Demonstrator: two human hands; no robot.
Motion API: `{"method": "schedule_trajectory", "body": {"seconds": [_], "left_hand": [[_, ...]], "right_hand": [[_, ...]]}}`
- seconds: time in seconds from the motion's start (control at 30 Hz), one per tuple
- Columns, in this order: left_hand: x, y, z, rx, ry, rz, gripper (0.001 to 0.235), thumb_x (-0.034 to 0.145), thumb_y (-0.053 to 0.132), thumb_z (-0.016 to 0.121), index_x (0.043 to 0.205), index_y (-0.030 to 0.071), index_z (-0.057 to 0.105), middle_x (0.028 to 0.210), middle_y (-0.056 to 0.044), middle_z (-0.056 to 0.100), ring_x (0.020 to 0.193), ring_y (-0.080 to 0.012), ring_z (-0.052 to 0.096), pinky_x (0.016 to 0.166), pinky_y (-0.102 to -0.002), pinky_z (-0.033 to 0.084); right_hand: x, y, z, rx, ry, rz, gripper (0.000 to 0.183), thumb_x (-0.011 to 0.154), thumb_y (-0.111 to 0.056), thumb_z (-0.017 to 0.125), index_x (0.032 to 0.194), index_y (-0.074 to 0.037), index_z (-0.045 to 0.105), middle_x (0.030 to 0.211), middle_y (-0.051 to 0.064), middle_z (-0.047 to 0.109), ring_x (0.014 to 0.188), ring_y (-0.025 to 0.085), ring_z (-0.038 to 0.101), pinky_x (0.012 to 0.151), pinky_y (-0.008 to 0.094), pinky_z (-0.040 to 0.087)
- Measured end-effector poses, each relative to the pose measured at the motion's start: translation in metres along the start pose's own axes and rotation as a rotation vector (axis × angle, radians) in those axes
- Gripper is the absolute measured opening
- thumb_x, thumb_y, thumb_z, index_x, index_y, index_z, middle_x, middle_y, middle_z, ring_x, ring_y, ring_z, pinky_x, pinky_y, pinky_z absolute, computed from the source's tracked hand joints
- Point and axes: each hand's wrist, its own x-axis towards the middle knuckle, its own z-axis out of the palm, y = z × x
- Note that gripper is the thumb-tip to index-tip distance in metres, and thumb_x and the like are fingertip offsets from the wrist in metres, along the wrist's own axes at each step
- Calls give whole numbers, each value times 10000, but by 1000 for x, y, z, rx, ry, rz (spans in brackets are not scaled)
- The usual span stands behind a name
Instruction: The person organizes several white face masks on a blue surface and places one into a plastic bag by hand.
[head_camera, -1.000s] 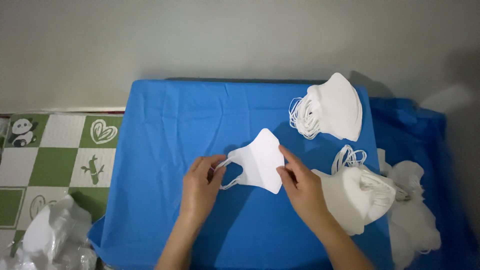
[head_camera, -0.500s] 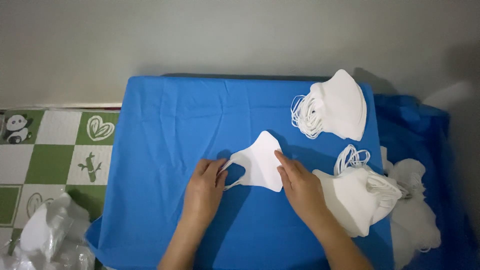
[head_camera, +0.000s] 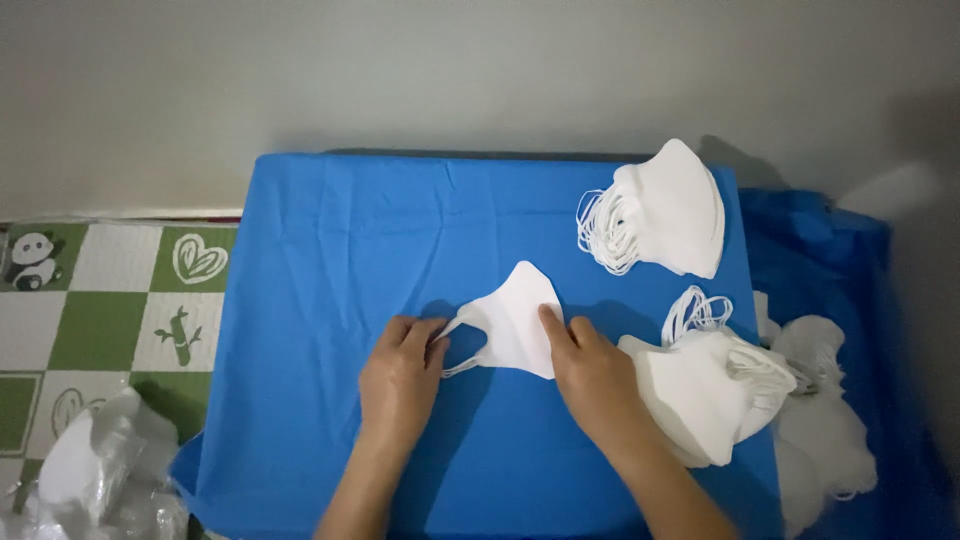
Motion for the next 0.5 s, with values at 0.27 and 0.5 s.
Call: {"method": "schedule_trajectory", "body": {"seconds": [0.27,0.5], "left_hand": [[-9,-9,4,-83,-48,-38,280,905,230,759,1175,158,736,1081,-34,673,809,-224,729,627,-364,625],[-51,7,-8,-317,52,144,327,907,114,736,1229,97,684,1171,-119,602,1026,-267,655,808,-348,584]], "right_hand": [[-17,11,-11,239,118,51,476,925,-97,700,1395,-101,621,918,111,662,708,180,682,546,238,566],[-94,41,-54,83,107,380,504,859,-225,759,1342,-100,685,1239,157,704,1088,290,712,822,440,629]]}}
